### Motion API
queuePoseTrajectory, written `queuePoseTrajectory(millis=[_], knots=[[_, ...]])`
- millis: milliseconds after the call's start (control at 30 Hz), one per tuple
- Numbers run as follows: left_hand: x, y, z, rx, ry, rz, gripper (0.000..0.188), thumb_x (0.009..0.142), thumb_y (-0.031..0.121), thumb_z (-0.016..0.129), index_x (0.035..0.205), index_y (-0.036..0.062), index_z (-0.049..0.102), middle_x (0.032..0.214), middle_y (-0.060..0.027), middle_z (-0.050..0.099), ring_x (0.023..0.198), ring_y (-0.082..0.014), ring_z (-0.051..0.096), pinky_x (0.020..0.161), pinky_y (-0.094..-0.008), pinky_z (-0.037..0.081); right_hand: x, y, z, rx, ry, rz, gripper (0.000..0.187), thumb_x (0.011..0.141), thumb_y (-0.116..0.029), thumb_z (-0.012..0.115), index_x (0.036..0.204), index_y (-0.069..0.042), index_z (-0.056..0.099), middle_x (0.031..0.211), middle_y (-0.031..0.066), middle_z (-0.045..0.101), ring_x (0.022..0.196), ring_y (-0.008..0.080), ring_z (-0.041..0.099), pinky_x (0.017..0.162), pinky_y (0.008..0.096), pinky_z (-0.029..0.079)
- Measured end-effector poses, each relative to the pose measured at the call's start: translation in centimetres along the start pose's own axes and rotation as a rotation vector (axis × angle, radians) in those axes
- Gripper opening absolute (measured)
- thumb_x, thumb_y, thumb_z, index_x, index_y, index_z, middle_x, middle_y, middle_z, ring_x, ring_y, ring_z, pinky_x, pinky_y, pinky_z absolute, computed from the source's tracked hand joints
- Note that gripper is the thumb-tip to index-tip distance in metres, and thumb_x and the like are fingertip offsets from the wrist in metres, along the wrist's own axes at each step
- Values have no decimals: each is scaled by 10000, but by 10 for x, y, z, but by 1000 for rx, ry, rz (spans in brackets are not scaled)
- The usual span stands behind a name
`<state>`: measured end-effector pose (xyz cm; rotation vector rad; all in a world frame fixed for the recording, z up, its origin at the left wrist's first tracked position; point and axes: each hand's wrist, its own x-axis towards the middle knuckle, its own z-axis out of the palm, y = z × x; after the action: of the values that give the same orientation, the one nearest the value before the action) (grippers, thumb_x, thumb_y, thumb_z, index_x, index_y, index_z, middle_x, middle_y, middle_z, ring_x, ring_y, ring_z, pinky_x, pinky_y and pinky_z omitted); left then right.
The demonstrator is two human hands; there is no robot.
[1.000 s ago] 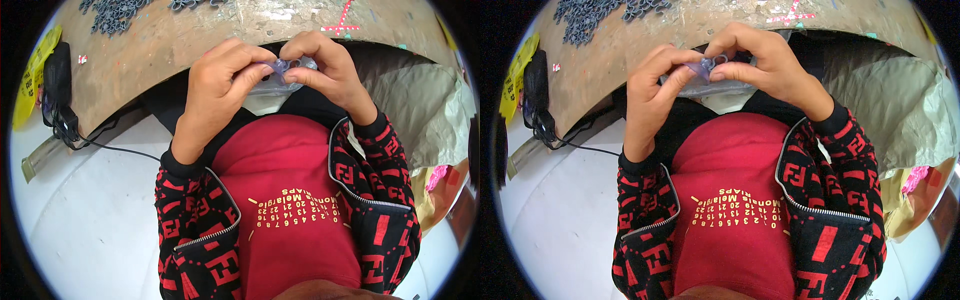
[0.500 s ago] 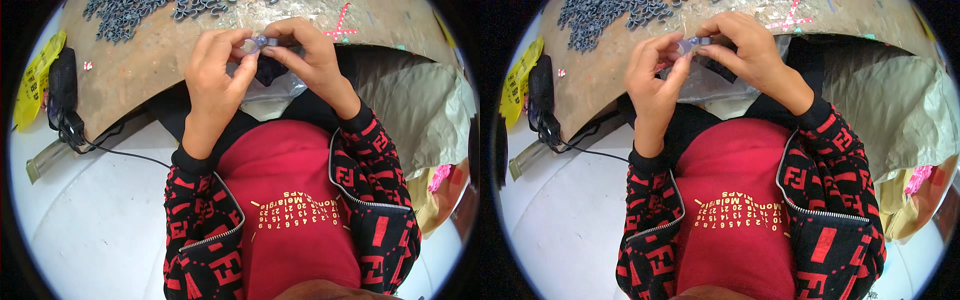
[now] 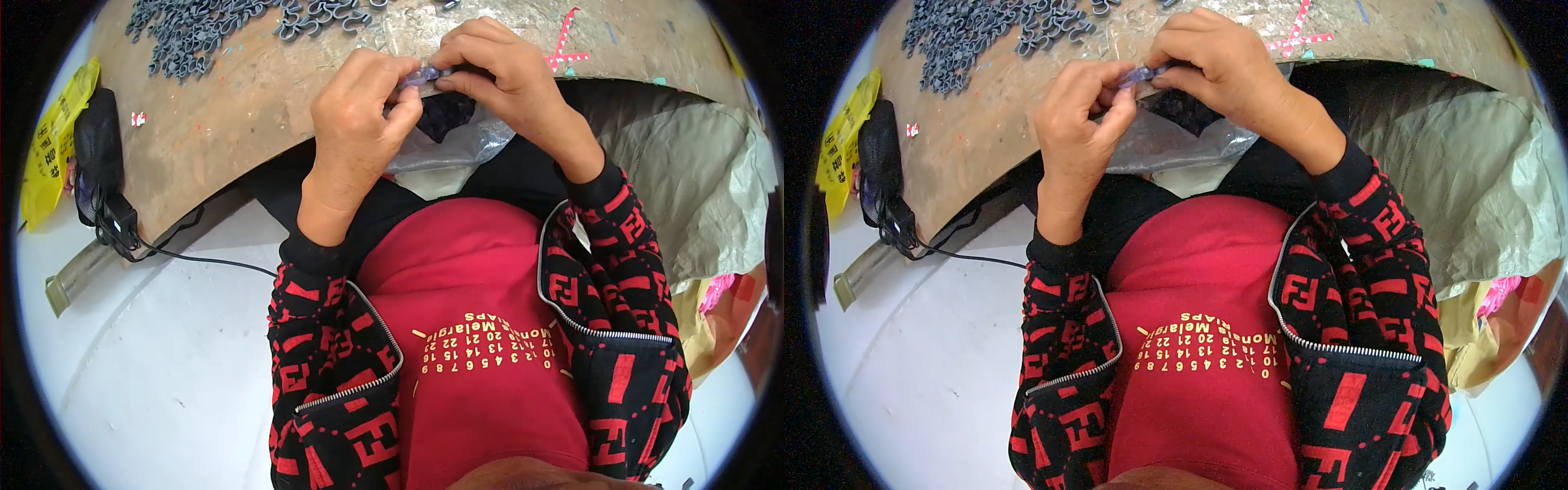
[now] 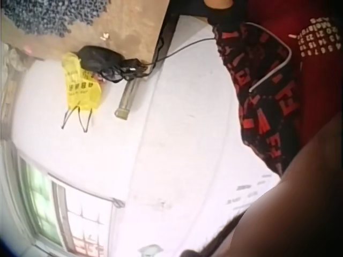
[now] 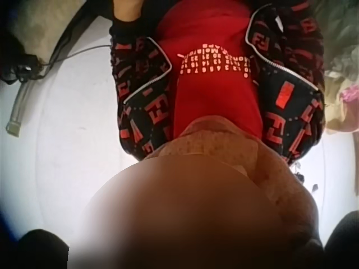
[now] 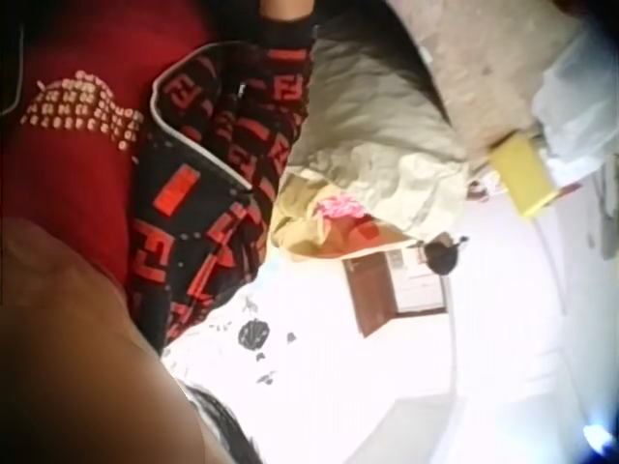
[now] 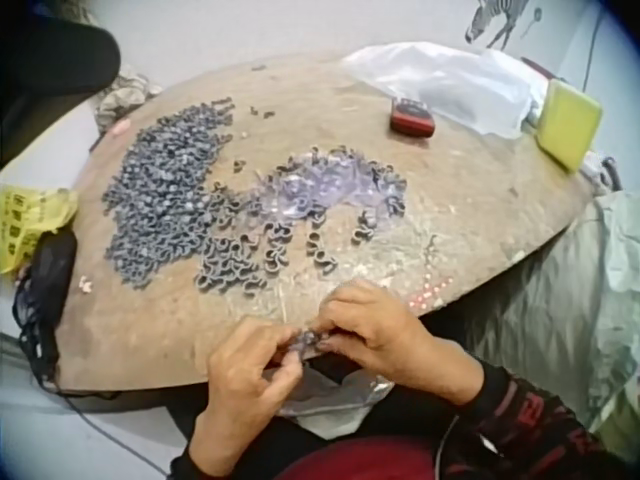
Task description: Packing small plastic components into clear plastic bags at a factory workbench.
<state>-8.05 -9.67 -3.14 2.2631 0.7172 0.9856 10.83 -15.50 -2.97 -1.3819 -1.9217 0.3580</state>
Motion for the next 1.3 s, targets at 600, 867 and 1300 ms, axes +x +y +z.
queuePoseTrajectory(millis=[600, 867, 1300], knots=[[-61, 5, 7, 125, -248, -113, 418, 700, 12, 656, 1108, 53, 575, 928, -133, 583, 826, -315, 592, 698, -377, 485, 13, 22, -18, 157, 271, 237, 168, 850, -92, 631, 1009, -36, 625, 879, -6, 572, 712, 72, 517, 652, 211, 422], [10, 42, -28, -77, -261, -59, 337, 748, 70, 661, 1083, 69, 620, 940, -116, 606, 721, -260, 612, 676, -338, 492, 24, 31, -3, -214, 254, 52, 136, 777, -116, 669, 885, -70, 601, 826, 67, 560, 698, 227, 565, 599, 319, 448], [131, -57, 29, 613, 95, 259, 114, 707, 155, 668, 771, 78, 615, 859, -64, 601, 798, -283, 601, 704, -395, 482, 23, 18, -3, -119, 215, 55, 264, 735, -22, 598, 997, -59, 600, 847, 92, 538, 757, 230, 558, 666, 306, 460]])
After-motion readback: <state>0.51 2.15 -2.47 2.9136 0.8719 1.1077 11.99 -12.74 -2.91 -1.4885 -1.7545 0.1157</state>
